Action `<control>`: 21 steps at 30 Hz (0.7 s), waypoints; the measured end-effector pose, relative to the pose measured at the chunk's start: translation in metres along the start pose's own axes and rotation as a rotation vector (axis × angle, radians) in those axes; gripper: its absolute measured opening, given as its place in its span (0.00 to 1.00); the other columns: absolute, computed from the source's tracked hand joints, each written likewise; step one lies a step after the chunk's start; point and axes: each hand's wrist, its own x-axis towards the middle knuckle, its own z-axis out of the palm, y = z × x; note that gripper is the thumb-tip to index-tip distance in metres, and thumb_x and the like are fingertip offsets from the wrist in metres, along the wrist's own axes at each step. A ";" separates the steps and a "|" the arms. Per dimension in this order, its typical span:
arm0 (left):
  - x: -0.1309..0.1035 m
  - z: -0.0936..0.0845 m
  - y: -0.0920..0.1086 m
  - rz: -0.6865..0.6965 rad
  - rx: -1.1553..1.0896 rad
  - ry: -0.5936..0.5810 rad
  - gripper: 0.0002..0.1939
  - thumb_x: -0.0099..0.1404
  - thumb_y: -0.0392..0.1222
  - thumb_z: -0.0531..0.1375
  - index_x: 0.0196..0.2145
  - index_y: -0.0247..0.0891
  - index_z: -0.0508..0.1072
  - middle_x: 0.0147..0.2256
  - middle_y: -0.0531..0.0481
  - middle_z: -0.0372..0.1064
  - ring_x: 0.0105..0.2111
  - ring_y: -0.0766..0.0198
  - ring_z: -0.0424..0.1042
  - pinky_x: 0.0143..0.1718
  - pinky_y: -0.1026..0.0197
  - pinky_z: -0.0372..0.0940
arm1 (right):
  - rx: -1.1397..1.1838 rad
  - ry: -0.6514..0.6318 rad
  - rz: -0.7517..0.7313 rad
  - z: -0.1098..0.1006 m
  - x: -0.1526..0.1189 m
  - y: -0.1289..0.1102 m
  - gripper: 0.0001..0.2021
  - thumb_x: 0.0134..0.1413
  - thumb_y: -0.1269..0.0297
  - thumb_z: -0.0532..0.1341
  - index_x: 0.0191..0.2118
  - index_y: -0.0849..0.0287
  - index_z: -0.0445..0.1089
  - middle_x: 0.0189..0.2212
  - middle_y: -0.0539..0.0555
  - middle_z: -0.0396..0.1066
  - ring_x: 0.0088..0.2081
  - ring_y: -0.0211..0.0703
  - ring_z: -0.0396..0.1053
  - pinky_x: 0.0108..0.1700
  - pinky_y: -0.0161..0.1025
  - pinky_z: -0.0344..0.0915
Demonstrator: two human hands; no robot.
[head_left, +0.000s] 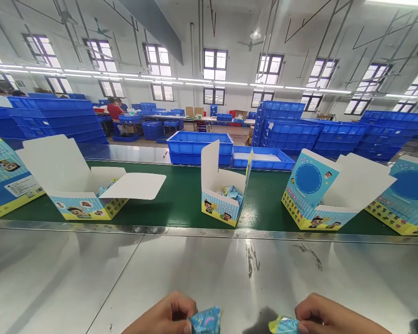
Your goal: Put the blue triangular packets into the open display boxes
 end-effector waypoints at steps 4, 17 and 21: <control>0.006 0.011 0.004 -0.010 0.277 0.125 0.32 0.60 0.71 0.66 0.24 0.38 0.64 0.26 0.53 0.57 0.30 0.63 0.57 0.31 0.60 0.50 | -0.055 -0.005 0.013 -0.006 0.001 0.011 0.21 0.64 0.48 0.61 0.28 0.59 0.61 0.26 0.50 0.64 0.33 0.42 0.68 0.34 0.34 0.58; 0.030 0.031 0.007 -0.032 0.297 0.042 0.28 0.63 0.62 0.66 0.24 0.40 0.59 0.23 0.57 0.50 0.26 0.65 0.50 0.27 0.59 0.43 | -0.021 -0.043 -0.025 -0.028 -0.015 0.026 0.24 0.64 0.44 0.62 0.28 0.60 0.63 0.23 0.50 0.65 0.28 0.38 0.63 0.31 0.34 0.54; 0.035 0.039 0.007 -0.030 0.278 0.008 0.27 0.64 0.62 0.66 0.25 0.39 0.61 0.25 0.56 0.51 0.28 0.64 0.50 0.29 0.59 0.43 | 0.024 -0.087 -0.021 -0.031 -0.019 0.030 0.18 0.63 0.53 0.62 0.28 0.60 0.64 0.24 0.50 0.66 0.29 0.39 0.65 0.32 0.34 0.56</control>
